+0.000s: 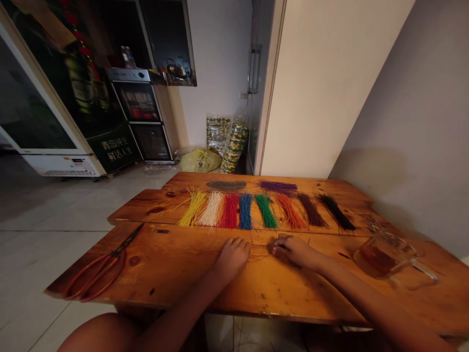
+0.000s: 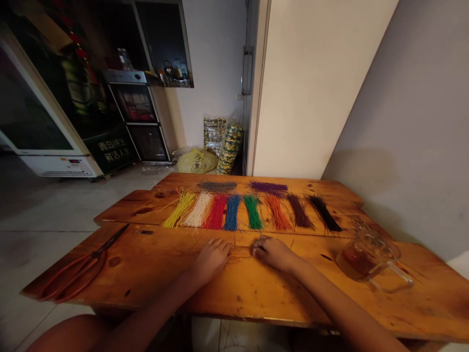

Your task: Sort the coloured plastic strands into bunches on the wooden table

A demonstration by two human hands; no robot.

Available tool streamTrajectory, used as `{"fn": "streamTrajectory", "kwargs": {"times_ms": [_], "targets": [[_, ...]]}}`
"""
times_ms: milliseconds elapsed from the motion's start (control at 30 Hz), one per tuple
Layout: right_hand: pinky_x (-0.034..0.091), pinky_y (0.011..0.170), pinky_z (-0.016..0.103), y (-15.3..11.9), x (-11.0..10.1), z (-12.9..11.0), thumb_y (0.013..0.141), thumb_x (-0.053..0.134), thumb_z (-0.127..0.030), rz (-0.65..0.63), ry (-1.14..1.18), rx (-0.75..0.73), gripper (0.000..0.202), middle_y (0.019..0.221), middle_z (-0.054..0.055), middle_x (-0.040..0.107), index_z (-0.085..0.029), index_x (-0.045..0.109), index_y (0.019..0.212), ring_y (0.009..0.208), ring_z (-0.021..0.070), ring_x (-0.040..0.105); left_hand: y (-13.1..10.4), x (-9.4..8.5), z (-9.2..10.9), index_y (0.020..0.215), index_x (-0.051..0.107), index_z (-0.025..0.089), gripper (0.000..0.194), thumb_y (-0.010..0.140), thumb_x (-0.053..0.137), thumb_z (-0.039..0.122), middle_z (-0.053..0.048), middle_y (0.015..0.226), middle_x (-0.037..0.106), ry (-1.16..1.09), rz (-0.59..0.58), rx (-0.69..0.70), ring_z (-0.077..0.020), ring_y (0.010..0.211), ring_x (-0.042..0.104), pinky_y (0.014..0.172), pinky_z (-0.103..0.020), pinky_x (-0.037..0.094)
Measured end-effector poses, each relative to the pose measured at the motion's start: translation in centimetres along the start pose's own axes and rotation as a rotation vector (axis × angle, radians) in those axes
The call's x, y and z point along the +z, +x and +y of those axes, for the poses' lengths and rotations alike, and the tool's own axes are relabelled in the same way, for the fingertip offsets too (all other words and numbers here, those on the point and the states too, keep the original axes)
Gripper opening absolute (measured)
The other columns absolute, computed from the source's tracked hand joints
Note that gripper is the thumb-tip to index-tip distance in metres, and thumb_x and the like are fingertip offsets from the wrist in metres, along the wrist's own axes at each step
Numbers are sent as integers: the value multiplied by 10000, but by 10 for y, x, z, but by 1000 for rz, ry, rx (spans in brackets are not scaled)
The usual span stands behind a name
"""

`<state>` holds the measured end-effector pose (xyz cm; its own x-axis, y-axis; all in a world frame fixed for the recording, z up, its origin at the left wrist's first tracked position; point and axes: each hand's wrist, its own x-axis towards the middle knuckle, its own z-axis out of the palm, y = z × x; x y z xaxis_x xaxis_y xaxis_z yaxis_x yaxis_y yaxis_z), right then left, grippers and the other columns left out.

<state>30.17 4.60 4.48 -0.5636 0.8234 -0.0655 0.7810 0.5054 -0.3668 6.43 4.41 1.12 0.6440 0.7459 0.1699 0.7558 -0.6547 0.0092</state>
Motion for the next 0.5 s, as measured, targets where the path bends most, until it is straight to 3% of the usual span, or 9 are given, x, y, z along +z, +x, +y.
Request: {"fn": "streamTrajectory", "kwargs": {"times_ms": [200, 367, 500], "targets": [[418, 721, 282, 11, 1, -4, 863, 404, -218, -49, -108, 3, 264, 978, 104, 632, -176, 665, 867, 808, 187, 593, 2, 0, -10, 987, 595, 163, 165, 870, 481, 170, -102, 1166, 570, 12, 97, 9, -254, 1119, 433, 876, -379, 358], [389, 697, 250, 6, -6, -2, 841, 440, -194, -90, -97, -12, 214, 890, 52, 681, -208, 650, 877, 797, 172, 600, 6, 0, -16, 926, 595, 178, 125, 877, 482, 200, -71, 969, 639, 32, 39, 73, -230, 982, 503, 842, -371, 359], [372, 630, 257, -2, -15, 9, 876, 404, -242, -63, -66, 54, 245, 822, 75, 685, -184, 642, 877, 695, 174, 588, 11, -11, -18, 919, 593, 156, 151, 868, 453, 129, -97, 961, 641, 71, -7, 167, -241, 977, 531, 839, -368, 367]]}}
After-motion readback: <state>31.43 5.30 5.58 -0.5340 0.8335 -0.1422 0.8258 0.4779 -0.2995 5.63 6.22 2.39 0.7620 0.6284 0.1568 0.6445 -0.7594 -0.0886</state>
